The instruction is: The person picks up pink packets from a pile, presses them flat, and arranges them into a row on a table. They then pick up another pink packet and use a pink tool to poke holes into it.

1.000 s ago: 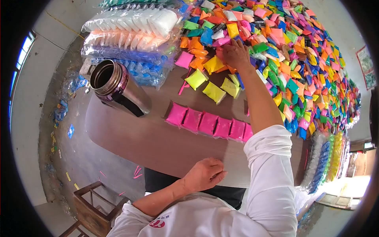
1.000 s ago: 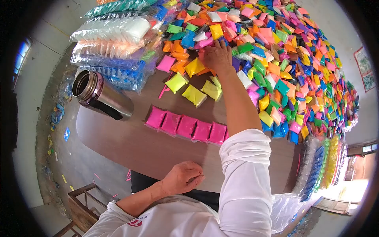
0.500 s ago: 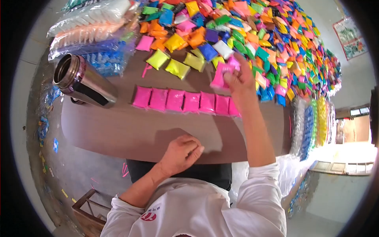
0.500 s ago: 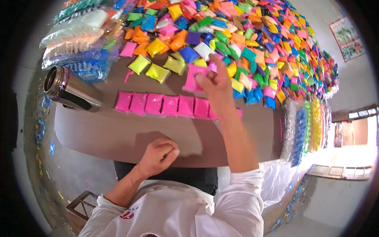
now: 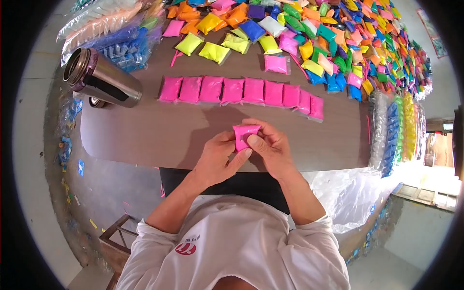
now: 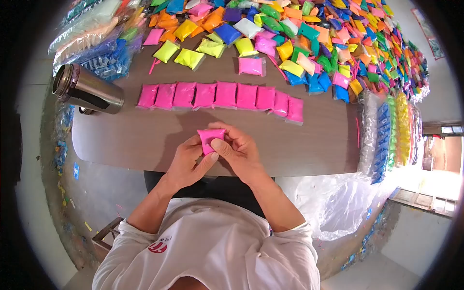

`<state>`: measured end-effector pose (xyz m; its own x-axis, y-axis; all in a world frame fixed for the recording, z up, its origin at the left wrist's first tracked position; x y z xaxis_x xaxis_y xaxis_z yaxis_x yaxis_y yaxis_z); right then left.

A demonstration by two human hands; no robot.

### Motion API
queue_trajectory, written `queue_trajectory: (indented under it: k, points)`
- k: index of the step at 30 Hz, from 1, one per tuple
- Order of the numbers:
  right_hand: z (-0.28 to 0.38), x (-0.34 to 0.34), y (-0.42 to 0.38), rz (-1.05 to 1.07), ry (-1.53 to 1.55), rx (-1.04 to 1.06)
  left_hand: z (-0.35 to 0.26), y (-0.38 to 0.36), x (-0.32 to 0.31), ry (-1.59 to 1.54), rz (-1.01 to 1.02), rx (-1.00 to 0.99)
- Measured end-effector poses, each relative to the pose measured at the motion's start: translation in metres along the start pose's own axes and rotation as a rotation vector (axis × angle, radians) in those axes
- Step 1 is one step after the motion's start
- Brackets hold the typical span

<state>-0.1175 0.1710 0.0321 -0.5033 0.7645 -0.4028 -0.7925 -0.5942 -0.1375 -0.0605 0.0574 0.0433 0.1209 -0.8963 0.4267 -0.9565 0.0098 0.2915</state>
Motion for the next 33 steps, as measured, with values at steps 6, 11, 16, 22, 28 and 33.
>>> queue_trajectory:
  k: [6, 11, 16, 22, 28, 33]
  points:
    - [-0.004, 0.010, -0.004, 0.083, -0.029, -0.132, -0.001, 0.002, 0.000, -0.031, -0.046, 0.017]
    - [-0.012, 0.009, -0.002, 0.106, 0.022, -0.108, -0.001, 0.001, -0.002, 0.027, 0.009, -0.014]
    - [-0.004, 0.000, -0.006, 0.091, 0.046, -0.066, -0.008, 0.002, -0.001, 0.042, 0.000, -0.060]
    - [0.057, 0.067, -0.026, -0.326, -0.416, 0.211, -0.001, 0.000, -0.004, 0.030, 0.059, 0.030]
    - [0.119, 0.192, -0.055, -0.745, -0.692, 0.352, -0.008, 0.003, -0.003, 0.088, -0.005, -0.002]
    - [0.111, 0.233, -0.032, -0.733, -0.783, 0.248, -0.007, 0.003, -0.004, 0.123, 0.003, -0.025]
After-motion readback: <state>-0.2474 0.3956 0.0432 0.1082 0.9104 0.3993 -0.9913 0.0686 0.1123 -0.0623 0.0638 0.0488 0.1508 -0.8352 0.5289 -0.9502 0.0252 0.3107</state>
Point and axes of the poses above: each hand's wrist, its own y-axis towards the middle knuckle, its own x-axis out of the back of the hand, z = x × y, the point moved 8 cm from there along y, towards the middle knuckle, and after that the axes turned 3 degrees about y, right-handed, at the moved point
